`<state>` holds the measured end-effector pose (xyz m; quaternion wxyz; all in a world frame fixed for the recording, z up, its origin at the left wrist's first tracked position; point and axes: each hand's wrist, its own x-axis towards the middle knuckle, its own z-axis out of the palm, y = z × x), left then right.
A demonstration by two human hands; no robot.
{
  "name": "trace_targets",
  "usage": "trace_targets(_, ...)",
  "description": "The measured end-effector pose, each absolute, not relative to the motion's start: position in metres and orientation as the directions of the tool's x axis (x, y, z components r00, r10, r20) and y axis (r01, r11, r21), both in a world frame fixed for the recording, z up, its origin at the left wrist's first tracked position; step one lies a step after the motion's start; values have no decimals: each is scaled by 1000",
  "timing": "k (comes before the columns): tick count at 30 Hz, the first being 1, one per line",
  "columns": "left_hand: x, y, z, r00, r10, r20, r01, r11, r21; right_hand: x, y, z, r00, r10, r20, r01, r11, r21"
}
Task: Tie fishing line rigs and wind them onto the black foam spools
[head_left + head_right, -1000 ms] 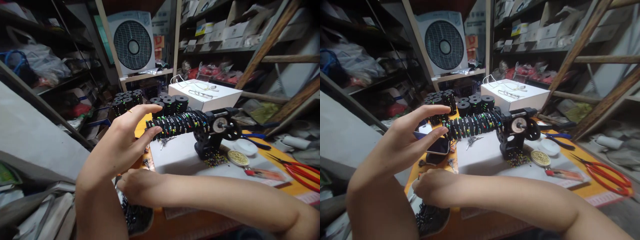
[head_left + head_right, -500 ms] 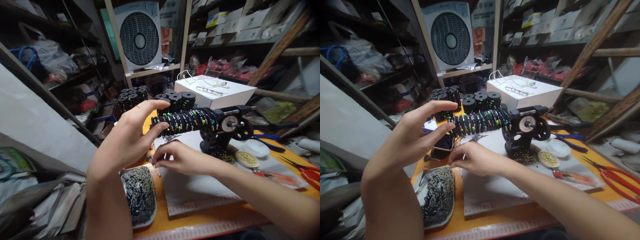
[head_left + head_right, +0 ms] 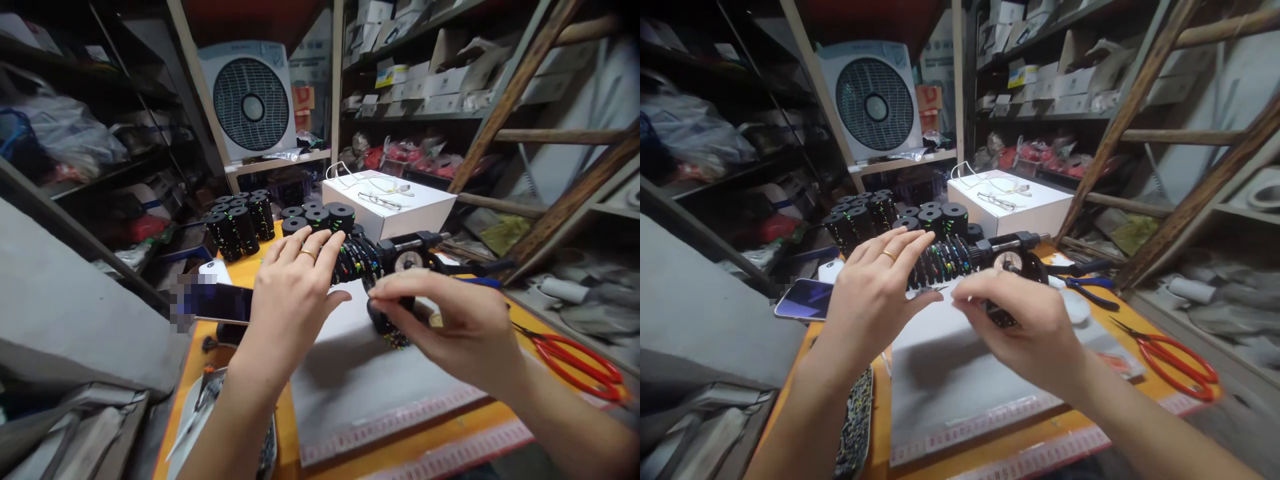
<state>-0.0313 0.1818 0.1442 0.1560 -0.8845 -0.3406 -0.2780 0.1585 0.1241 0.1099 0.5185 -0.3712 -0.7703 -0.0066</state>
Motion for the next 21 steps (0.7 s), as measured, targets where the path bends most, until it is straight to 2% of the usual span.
trace_targets(3, -25, 185, 138, 587, 535, 608, 721, -687, -92, 163, 138, 117, -136, 402, 905, 641, 733, -230)
trace_targets(6, -23, 189, 135, 570, 536, 623, 726, -684, -76, 161, 150, 120, -147, 357, 922, 665, 726, -175)
trace_targets(9, -22, 190, 135, 561, 545, 623, 725, -687, -52, 159, 156, 118, -123, 387, 914, 663, 717, -214)
trace_targets(17, -22, 189, 135, 563, 563, 606, 735, -676, -54, 158, 159, 108, 41, 493, 869, 563, 707, -428)
trace_targets(19, -21, 189, 135, 563, 557, 611, 733, -678, -58, 158, 159, 108, 39, 486, 873, 556, 715, -423)
trace_targets(21, -21, 190, 135, 562, 556, 613, 734, -677, -58, 157, 158, 109, -6, 448, 894, 563, 740, -368)
